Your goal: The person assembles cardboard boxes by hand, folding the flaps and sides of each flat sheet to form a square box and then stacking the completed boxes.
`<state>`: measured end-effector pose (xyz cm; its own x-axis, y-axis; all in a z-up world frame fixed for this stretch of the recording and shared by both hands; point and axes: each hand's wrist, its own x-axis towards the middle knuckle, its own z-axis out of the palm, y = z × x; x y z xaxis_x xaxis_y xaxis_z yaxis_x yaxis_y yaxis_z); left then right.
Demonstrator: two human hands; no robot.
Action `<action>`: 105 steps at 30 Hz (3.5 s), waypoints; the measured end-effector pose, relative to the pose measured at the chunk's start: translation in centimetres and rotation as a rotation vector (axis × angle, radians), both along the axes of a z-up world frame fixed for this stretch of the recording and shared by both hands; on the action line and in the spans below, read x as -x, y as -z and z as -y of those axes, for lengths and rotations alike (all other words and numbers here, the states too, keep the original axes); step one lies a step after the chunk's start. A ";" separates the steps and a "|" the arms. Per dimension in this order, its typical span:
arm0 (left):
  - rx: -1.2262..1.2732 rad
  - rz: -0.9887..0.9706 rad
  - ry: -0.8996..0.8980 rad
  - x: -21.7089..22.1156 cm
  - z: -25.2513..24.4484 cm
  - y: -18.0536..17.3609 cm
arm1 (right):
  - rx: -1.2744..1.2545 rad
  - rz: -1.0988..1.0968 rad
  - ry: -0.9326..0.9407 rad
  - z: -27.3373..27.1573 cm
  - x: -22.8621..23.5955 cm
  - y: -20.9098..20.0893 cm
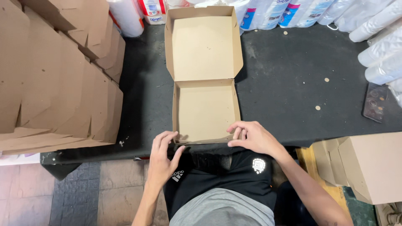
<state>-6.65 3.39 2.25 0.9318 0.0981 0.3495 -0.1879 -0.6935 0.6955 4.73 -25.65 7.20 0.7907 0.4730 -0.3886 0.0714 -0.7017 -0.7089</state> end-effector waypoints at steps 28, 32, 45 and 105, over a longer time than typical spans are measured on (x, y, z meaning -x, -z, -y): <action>0.155 0.012 0.020 0.8 1.2 2.3 | -0.319 0.284 0.257 -0.2 -9.9 1.8; 0.148 0.024 0.000 0.9 1.3 1.9 | -0.354 0.176 0.312 -1.3 -11.4 2.1; 0.398 0.089 -0.076 0.5 1.3 3.2 | -0.380 0.198 0.259 2.1 -5.3 6.2; 0.992 0.905 -0.422 9.2 -13.4 -18.1 | -0.014 0.151 -0.136 -4.0 -3.6 6.9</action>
<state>-15.83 16.78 20.32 0.2639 0.8657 0.4253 -0.7307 -0.1084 0.6741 8.29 -21.69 0.27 0.7676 0.5843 -0.2634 0.2710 -0.6683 -0.6927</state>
